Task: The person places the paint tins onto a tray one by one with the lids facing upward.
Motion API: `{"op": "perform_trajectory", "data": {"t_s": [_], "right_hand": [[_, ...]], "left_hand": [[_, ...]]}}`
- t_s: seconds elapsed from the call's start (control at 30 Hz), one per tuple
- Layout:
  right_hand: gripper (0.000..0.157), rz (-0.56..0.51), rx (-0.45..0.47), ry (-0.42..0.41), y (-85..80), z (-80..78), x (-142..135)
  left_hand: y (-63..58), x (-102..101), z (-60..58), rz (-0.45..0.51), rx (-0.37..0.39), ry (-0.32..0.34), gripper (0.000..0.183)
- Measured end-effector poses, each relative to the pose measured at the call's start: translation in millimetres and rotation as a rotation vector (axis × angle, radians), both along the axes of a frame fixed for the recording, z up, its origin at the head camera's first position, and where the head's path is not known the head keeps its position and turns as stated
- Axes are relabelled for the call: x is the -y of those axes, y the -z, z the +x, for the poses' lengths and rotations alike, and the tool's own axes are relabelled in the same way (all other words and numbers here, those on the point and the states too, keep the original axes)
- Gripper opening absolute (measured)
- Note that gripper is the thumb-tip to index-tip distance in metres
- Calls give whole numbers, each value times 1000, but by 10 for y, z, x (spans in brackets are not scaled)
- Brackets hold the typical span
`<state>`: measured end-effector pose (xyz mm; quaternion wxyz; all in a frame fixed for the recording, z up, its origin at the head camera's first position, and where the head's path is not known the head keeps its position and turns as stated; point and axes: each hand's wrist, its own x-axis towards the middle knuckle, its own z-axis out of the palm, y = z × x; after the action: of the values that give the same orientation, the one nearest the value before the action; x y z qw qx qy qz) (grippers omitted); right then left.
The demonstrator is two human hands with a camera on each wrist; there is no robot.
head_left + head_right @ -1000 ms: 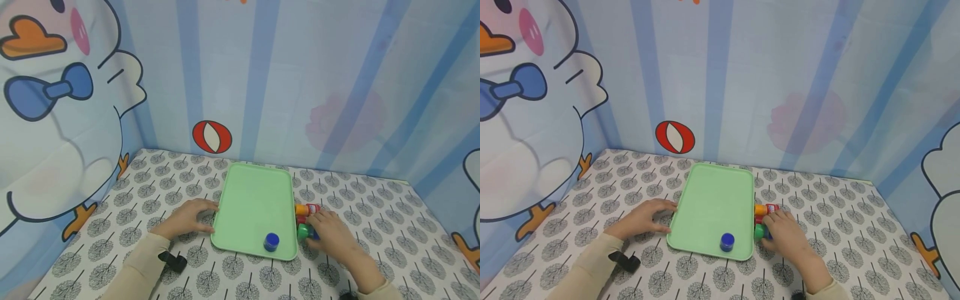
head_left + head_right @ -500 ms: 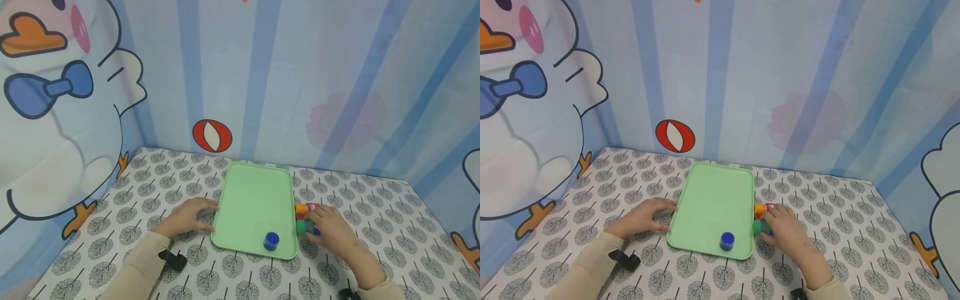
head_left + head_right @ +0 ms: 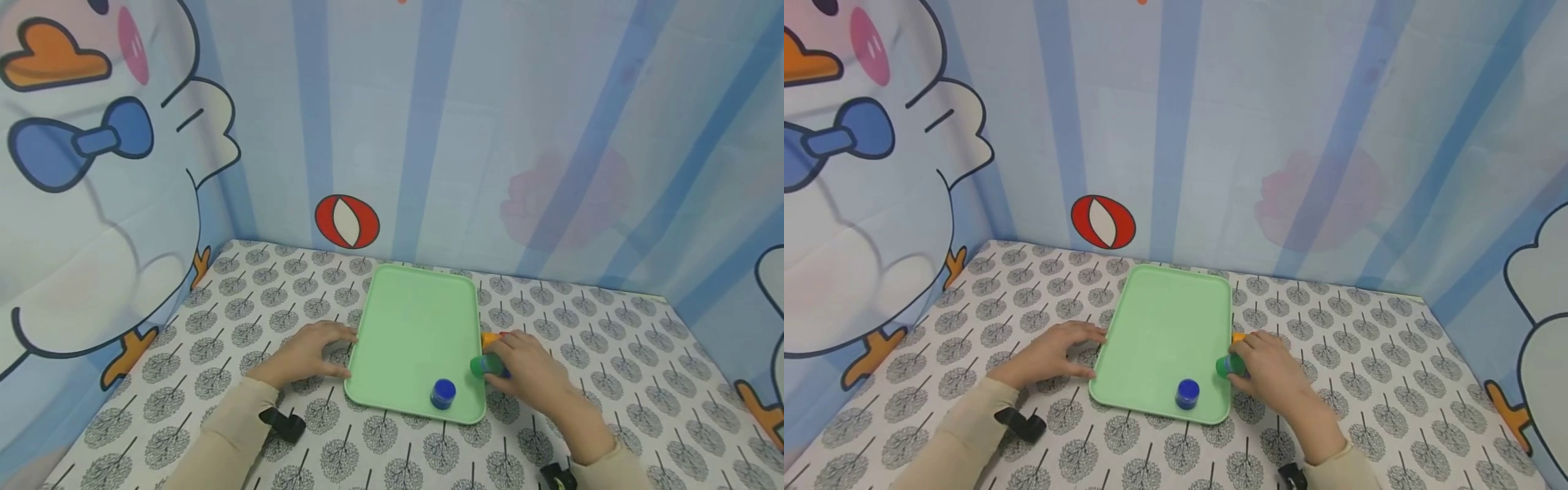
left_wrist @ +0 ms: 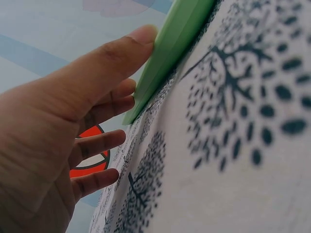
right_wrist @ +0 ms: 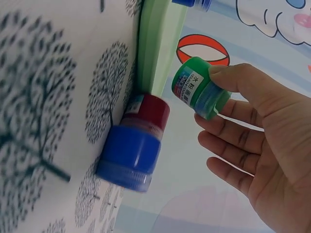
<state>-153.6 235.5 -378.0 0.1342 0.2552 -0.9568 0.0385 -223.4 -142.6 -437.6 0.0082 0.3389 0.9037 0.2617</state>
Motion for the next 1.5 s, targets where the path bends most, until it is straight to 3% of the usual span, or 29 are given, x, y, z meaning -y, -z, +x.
{"op": "perform_trajectory", "data": {"t_s": [0.63,1.5], "right_hand": [[35,-16,115,-36,75,-215,347],[33,-15,201,-116,139,-271,458]], "left_hand": [[-2,-4,13,-15,-5,-8,66],[-16,0,21,-11,3,-11,64]]}}
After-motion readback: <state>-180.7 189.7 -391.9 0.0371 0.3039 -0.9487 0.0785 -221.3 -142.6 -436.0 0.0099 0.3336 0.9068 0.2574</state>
